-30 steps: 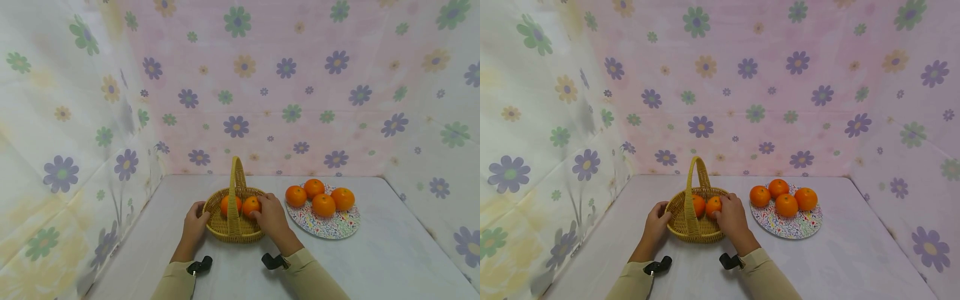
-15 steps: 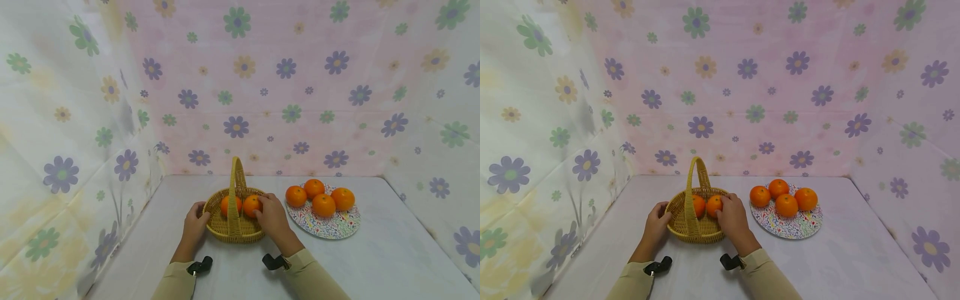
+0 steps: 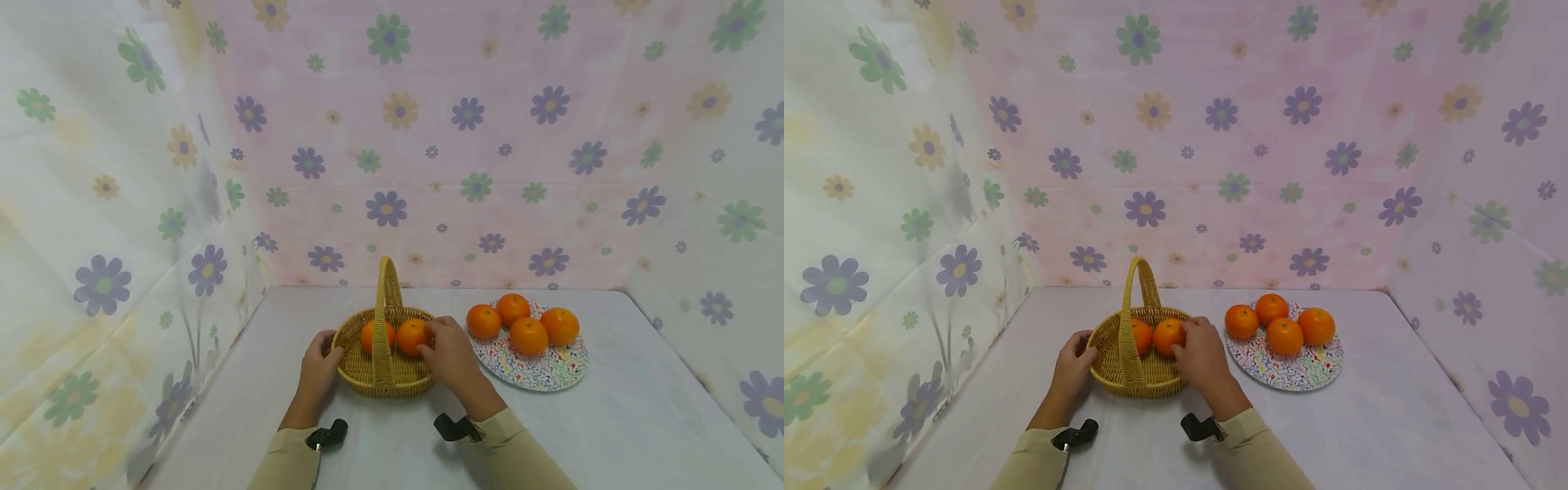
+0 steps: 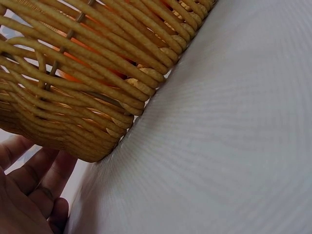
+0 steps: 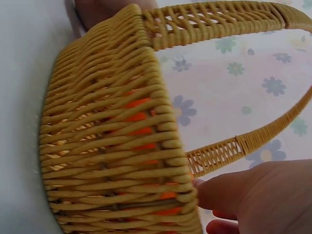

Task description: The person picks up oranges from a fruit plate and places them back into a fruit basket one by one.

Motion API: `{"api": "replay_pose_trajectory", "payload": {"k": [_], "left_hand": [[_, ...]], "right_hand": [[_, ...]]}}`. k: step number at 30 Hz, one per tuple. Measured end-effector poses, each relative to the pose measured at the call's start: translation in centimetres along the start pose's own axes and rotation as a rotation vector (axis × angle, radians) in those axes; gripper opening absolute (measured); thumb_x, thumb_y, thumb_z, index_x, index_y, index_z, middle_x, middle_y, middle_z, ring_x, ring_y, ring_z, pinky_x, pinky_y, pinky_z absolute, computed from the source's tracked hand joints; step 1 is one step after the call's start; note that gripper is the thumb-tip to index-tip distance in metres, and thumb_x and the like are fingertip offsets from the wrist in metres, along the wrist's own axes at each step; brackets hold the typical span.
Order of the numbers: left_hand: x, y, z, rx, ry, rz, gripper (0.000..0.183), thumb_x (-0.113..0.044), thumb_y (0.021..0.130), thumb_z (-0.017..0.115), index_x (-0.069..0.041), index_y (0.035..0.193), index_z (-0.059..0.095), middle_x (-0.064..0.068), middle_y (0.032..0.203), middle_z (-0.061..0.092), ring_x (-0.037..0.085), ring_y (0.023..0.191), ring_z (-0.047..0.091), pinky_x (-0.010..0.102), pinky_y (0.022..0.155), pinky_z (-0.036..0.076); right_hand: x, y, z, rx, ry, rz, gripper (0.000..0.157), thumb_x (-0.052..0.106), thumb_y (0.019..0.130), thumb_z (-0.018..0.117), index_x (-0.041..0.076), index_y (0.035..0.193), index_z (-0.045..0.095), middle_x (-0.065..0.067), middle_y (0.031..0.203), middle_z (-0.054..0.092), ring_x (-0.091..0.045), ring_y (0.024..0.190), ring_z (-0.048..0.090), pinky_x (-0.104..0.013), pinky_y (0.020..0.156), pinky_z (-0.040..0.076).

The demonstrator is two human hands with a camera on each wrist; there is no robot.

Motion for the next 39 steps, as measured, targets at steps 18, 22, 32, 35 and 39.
{"api": "replay_pose_trajectory", "payload": {"k": [18,22,32,35,39], "left_hand": [[0.1,0.1,-0.1,0.001,0.002,-0.003,0.043,-0.021,0.092,0.060,-0.011,0.134,0.059,0.010,0.132,0.064,0.028,0.119,0.060,0.049,0.106,0.048],[0.1,0.1,-0.1,0.000,0.004,-0.004,0.043,-0.021,0.092,0.060,-0.011,0.134,0.059,0.010,0.133,0.064,0.028,0.120,0.060,0.049,0.107,0.048],[0.1,0.1,0.4,0.009,0.004,-0.003,0.043,-0.021,0.092,0.060,-0.011,0.134,0.059,0.010,0.133,0.064,0.027,0.120,0.060,0.047,0.106,0.048],[0.2,0.2,0.4,0.018,0.003,-0.006,0.044,-0.021,0.092,0.059,-0.011,0.135,0.058,0.009,0.134,0.063,0.027,0.121,0.059,0.048,0.107,0.048],[0.3,0.2,0.2,0.005,-0.012,-0.011,0.043,-0.020,0.092,0.060,-0.011,0.134,0.059,0.009,0.133,0.063,0.027,0.120,0.059,0.047,0.106,0.048]], "right_hand": [[-3.3,0.6,-4.6,-0.043,0.043,0.037,0.051,0.030,0.089,0.080,0.010,0.135,0.067,-0.014,0.136,0.064,-0.034,0.126,0.060,-0.054,0.105,0.052],[-4.7,0.9,-5.6,-0.068,0.055,0.074,0.049,0.029,0.090,0.080,0.011,0.134,0.068,-0.014,0.134,0.064,-0.035,0.124,0.059,-0.055,0.108,0.050],[-7.9,0.9,-8.7,-0.075,0.112,0.164,0.048,0.027,0.093,0.070,0.007,0.136,0.065,-0.018,0.141,0.059,-0.039,0.129,0.054,-0.061,0.108,0.046],[-8.6,0.9,-9.4,-0.103,0.092,0.179,0.046,0.025,0.093,0.070,0.005,0.134,0.066,-0.020,0.140,0.058,-0.042,0.134,0.050,-0.062,0.113,0.042],[-9.6,1.0,-9.9,-0.096,0.112,0.221,0.048,0.027,0.095,0.071,0.005,0.137,0.064,-0.023,0.145,0.053,-0.046,0.138,0.045,-0.064,0.114,0.039]]}}
Point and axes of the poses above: each hand's wrist, its own y-axis towards the middle knuckle, its own z-axis out of the palm, x = y × z, the point moved 3 cm from there along y, towards the middle knuckle
